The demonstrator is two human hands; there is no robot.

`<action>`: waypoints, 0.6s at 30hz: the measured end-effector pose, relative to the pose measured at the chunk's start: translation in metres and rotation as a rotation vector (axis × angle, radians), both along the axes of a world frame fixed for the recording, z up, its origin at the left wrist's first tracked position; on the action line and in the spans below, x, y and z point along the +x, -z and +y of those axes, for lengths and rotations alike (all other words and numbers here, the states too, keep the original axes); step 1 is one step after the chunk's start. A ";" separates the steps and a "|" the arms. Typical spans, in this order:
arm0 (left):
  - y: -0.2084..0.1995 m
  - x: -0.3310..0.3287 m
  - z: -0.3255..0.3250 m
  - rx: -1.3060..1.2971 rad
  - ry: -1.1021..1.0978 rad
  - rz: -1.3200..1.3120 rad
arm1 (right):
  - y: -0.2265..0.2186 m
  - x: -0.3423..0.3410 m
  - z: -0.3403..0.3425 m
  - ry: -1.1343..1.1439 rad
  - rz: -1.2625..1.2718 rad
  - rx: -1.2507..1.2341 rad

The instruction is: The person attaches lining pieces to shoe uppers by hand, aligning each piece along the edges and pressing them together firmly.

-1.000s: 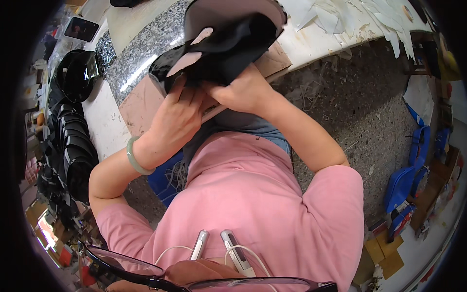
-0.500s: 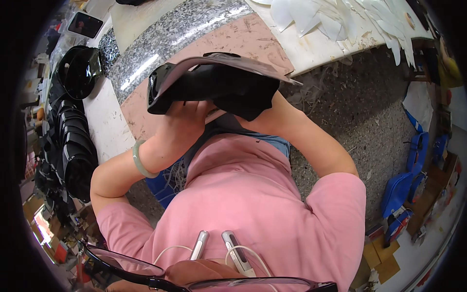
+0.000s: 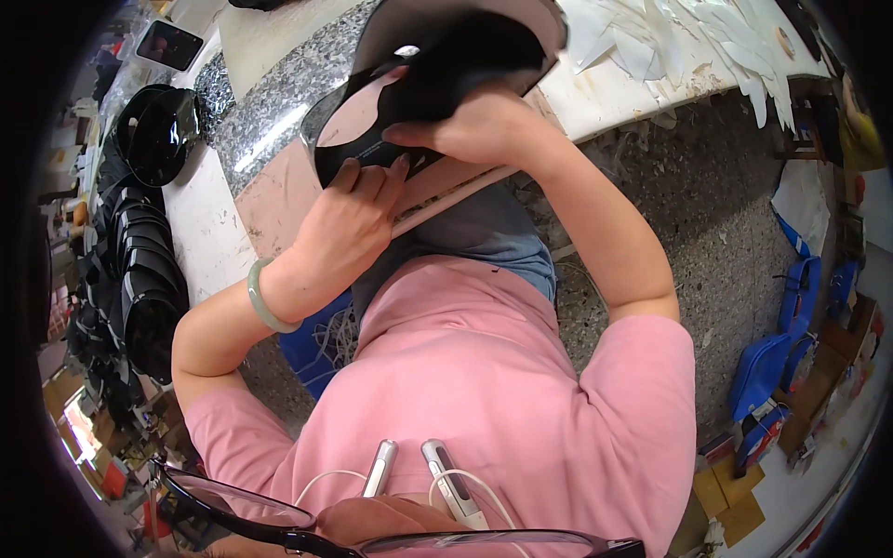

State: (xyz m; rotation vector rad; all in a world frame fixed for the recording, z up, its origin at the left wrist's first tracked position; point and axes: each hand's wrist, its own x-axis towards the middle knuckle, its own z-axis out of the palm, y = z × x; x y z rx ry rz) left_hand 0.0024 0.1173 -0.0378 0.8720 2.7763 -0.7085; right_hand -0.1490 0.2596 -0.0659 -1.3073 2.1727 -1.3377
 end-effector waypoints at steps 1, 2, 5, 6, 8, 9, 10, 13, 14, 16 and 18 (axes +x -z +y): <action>0.000 0.000 -0.001 -0.007 0.007 0.005 | -0.001 0.009 0.003 0.084 -0.164 -0.101; 0.000 0.000 -0.001 -0.013 0.015 0.009 | -0.001 0.014 0.006 0.082 -0.168 -0.097; -0.002 -0.002 -0.003 0.011 0.027 0.027 | 0.000 0.021 0.013 0.131 -0.182 -0.110; -0.003 -0.005 -0.005 0.010 0.028 0.025 | 0.003 0.022 0.014 0.132 -0.184 -0.110; -0.004 -0.009 -0.008 0.085 0.076 0.079 | 0.009 0.022 0.017 0.177 0.055 -0.154; -0.005 -0.010 -0.007 0.086 0.075 0.078 | 0.014 0.021 0.021 0.177 0.054 -0.152; -0.006 -0.011 -0.005 0.075 0.062 0.063 | 0.021 0.018 0.025 0.173 0.100 -0.144; -0.011 -0.013 0.001 0.060 0.022 0.002 | 0.027 0.014 0.033 0.146 0.144 -0.109; -0.013 -0.014 0.002 0.055 -0.005 -0.042 | 0.028 0.014 0.034 0.120 0.145 -0.082; -0.006 -0.012 0.000 0.079 0.015 0.025 | 0.031 0.013 0.035 0.120 0.158 -0.092; -0.002 -0.013 -0.001 0.103 0.038 0.092 | 0.038 0.012 0.037 0.122 0.171 -0.102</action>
